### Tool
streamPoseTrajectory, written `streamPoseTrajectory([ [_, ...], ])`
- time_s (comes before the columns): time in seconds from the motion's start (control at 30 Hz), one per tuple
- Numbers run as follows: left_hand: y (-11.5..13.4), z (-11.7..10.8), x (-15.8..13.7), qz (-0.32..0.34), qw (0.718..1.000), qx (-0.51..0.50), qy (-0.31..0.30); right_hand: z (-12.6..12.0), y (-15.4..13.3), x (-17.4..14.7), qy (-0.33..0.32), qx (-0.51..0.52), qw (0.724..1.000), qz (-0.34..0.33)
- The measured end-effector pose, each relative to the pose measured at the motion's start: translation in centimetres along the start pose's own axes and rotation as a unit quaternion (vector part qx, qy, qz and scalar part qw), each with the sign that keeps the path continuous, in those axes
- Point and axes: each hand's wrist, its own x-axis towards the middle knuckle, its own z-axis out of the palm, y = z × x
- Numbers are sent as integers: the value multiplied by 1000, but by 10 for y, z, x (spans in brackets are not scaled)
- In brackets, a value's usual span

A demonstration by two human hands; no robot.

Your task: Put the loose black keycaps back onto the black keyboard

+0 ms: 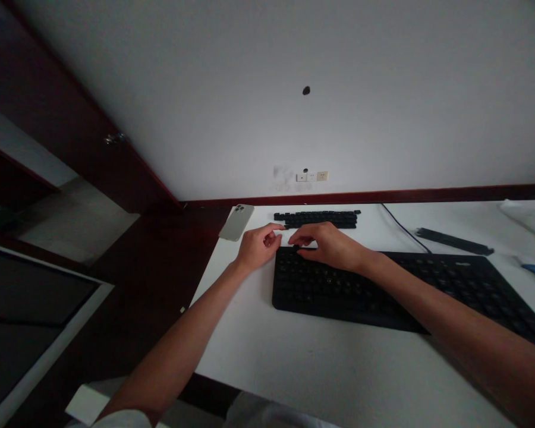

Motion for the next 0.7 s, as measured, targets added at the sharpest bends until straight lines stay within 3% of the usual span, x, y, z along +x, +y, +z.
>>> streamPoseTrajectory([
  [0.2,0,3,-1,-22,998,-57,-15,4,-12,1,-18,-31,999,-8],
  [0.37,-4,4,0,-46,998,-51,-9,9,-10,-1,-55,-8,998,21],
  [0.7,-8,7,0,-61,994,-81,-52,15,-9,-2,-103,-8,994,22],
])
